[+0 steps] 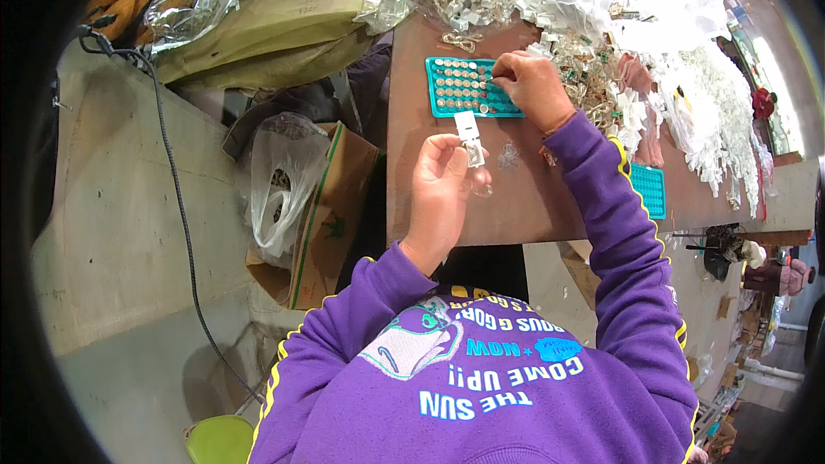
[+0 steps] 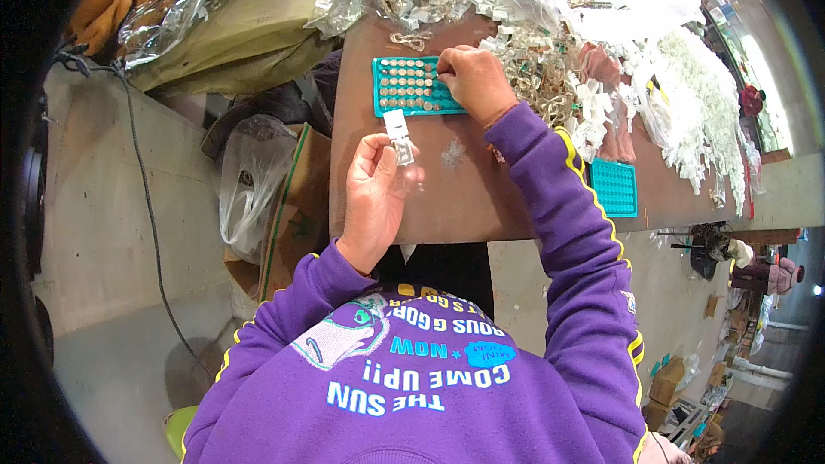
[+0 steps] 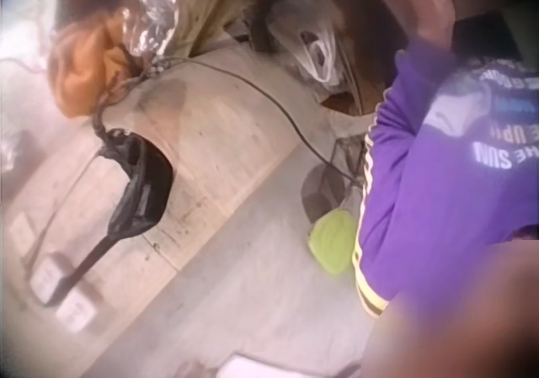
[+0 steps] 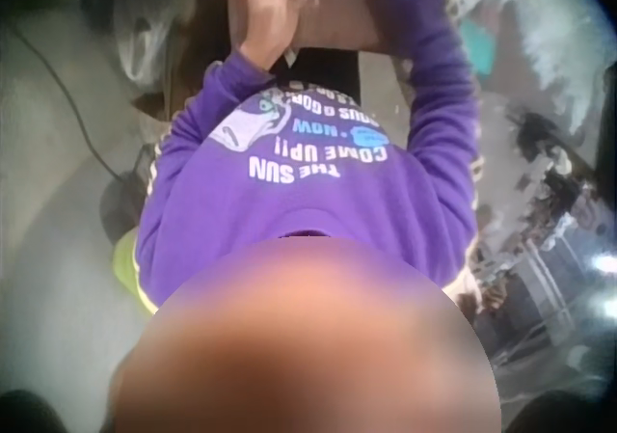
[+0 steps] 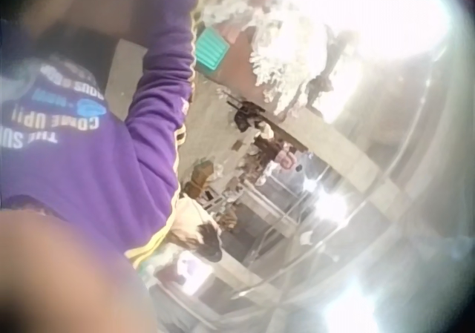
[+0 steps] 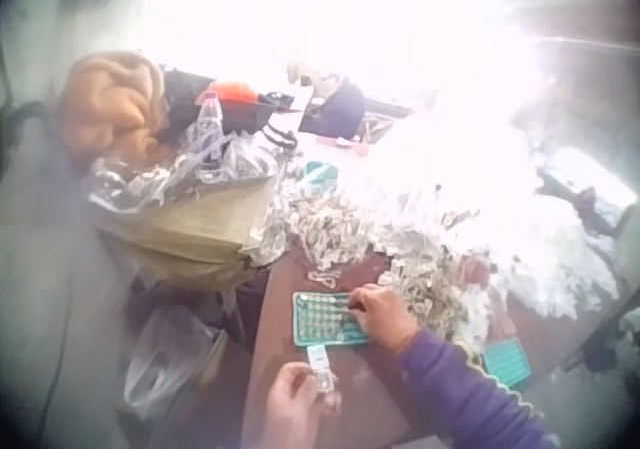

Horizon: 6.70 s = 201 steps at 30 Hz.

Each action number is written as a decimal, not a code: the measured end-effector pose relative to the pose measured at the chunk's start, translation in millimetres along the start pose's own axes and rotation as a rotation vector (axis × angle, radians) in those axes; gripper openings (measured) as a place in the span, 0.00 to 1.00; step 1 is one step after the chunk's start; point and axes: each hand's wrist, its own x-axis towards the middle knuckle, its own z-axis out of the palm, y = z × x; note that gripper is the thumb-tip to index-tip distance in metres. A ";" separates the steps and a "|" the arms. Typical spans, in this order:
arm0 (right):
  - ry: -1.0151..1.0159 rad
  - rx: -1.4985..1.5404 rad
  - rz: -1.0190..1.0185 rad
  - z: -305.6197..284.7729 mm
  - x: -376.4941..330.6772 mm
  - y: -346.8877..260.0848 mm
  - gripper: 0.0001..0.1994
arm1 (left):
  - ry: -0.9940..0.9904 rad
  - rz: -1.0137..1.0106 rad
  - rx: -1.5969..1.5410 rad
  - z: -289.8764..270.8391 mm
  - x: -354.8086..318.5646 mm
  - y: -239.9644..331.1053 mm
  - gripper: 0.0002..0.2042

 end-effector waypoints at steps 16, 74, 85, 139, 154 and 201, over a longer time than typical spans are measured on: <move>0.177 0.225 -0.145 -39.5 -82.0 -95.2 0.06 | -0.011 0.004 0.060 0.8 2.3 -0.2 0.06; 0.044 0.305 -0.138 -42.9 -75.9 -81.9 0.04 | -0.004 -0.008 0.131 3.6 1.6 3.1 0.05; 0.263 0.177 -0.301 -15.0 -99.0 -85.3 0.15 | 0.033 -0.004 -0.001 -1.2 2.4 3.0 0.06; 0.255 0.191 -0.341 -50.5 -121.9 -94.3 0.18 | -0.042 -0.438 -0.261 31.7 -28.3 14.8 0.10; 0.261 0.072 -0.546 -53.2 -116.4 -77.8 0.13 | -0.020 -0.647 -0.445 23.8 -35.4 13.7 0.13; 0.040 0.766 0.414 -39.2 -130.7 -63.8 0.03 | -0.175 -0.099 0.020 -14.1 -0.3 4.4 0.05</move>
